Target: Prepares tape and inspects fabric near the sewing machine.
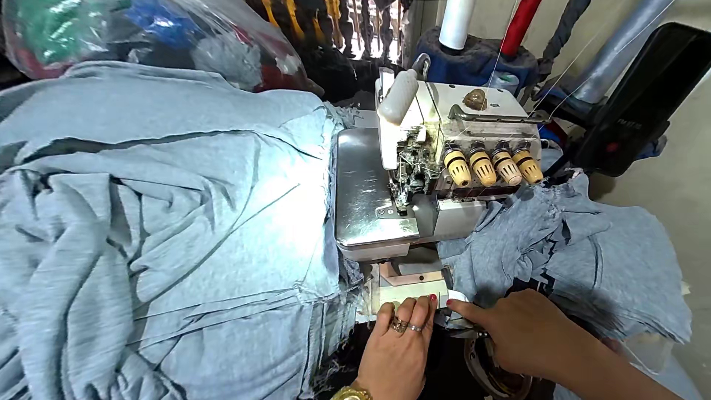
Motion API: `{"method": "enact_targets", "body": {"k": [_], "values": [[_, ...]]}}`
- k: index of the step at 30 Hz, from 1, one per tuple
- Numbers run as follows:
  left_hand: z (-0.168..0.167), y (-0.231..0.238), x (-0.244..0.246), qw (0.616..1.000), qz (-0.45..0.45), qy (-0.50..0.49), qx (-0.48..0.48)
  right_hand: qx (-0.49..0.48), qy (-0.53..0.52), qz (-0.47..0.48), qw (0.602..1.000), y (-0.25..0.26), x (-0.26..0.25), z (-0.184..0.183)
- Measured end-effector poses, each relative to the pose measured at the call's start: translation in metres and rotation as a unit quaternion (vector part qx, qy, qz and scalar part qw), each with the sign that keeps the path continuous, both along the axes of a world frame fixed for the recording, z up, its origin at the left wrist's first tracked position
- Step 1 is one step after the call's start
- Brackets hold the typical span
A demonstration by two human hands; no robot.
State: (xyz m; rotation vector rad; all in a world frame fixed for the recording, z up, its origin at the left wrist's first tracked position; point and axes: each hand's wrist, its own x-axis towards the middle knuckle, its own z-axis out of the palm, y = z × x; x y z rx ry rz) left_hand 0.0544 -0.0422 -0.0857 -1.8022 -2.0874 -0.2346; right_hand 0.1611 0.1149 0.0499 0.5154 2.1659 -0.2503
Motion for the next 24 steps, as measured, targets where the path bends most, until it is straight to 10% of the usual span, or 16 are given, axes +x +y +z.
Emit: {"method": "enact_targets", "body": {"k": [17, 22, 24], "values": [[0.007, 0.018, 0.029, 0.988, 0.069, 0.108, -0.085, 0.022, 0.007, 0.015, 1.0, -0.01, 0.0, 0.002], [0.039, 0.013, -0.013, 0.929, -0.041, -0.305, -0.208, 0.04, 0.001, 0.0, 0.999, -0.014, -0.002, 0.003], [0.041, 0.003, -0.035, 0.896, -0.049, -0.434, -0.079, 0.045, 0.016, 0.0, 0.999, -0.015, 0.001, 0.002]]}}
